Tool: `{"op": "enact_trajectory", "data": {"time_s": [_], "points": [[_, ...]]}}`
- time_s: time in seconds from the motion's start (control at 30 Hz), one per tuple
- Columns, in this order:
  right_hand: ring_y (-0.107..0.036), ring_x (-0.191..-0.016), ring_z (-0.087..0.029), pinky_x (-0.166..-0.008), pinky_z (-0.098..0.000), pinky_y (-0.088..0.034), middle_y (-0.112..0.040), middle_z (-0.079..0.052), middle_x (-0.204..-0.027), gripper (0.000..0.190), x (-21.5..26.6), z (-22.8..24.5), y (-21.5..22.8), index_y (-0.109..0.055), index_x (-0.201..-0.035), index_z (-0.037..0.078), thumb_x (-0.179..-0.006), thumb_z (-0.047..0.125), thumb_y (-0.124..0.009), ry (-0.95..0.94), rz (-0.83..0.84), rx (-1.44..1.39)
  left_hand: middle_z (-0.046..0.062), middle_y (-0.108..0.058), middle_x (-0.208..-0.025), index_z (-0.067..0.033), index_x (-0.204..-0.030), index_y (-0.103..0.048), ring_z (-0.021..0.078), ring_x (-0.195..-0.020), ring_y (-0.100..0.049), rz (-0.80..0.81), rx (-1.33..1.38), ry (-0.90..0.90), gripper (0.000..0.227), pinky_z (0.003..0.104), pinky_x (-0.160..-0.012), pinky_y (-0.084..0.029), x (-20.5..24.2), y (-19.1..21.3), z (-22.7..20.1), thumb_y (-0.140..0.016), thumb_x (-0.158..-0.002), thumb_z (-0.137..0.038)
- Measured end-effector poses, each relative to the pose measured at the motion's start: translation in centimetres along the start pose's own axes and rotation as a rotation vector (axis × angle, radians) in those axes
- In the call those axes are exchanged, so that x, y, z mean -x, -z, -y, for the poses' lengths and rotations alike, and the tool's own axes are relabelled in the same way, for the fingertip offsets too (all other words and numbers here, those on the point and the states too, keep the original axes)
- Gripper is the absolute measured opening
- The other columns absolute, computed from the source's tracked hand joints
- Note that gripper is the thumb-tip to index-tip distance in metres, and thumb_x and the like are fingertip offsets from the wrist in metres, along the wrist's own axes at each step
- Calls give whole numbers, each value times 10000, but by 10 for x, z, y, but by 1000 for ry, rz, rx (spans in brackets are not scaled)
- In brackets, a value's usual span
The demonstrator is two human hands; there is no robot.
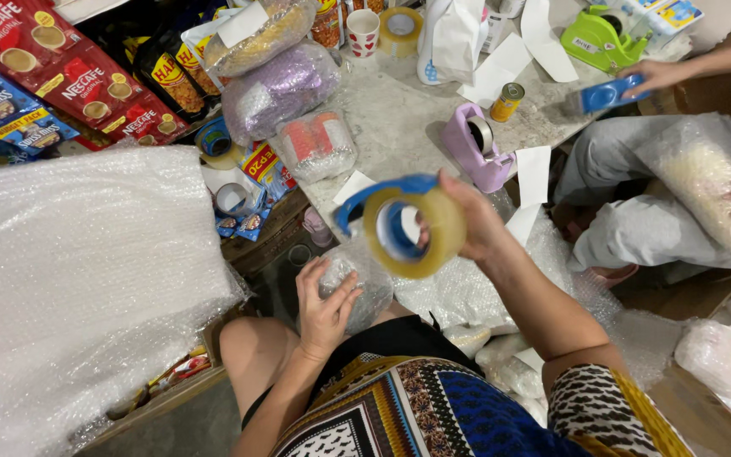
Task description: The person wraps several items including a can, a pink package, and a white bottle using bubble wrap and clear packing tape. They secure each wrapped item with tape and place them on the table.
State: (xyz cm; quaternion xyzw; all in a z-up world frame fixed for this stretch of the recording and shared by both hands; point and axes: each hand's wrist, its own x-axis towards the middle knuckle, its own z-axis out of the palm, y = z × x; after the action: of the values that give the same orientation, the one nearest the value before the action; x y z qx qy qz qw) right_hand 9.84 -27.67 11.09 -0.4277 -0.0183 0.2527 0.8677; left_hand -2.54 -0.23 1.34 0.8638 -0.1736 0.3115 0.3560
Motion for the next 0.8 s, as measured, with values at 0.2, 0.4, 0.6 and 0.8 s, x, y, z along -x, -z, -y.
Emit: {"op": "enact_trajectory", "data": {"time_s": [0.2, 0.4, 0.6, 0.8], "points": [[-741, -747, -293, -702, -398, -650, -708, -224, -896, 629, 50, -72, -9, -545, -1208, -90, -1033, 513, -502, -104, 237, 209, 185, -520, -1344, -66, -1016, -726, 392, -1283, -527, -69, 58, 133, 217, 459, -1083, -469, 6, -7, 42, -819, -825, -112], [-725, -801, -250, -701, -344, -644, -717, -147, -938, 676, 79, -134, 41, -553, -1313, -7, -958, 566, -498, -162, 203, 530, 182, -552, -1320, -50, -1031, -714, 352, -1217, -591, -87, 144, 426, 217, 416, -1029, -502, -4, -3, 79, -801, -885, -185], [-697, -954, -244, -887, -404, -560, -736, -146, -1045, 675, 84, -87, 10, -660, -1250, -15, -978, 587, -519, -341, 308, 1266, 211, -554, -1396, -13, -1152, -656, 403, -1303, -539, -43, 46, 261, 332, 457, -1089, -458, 0, 0, 51, -790, -896, -176], [-665, -902, -316, -810, -507, -560, -704, -220, -1014, 686, 90, -50, -8, -629, -1205, -85, -959, 554, -591, -354, 297, 1400, 206, -494, -1445, -24, -1307, -585, 380, -1340, -524, -29, 218, 334, 604, 450, -1125, -439, 2, 6, 38, -863, -797, -193]]}}
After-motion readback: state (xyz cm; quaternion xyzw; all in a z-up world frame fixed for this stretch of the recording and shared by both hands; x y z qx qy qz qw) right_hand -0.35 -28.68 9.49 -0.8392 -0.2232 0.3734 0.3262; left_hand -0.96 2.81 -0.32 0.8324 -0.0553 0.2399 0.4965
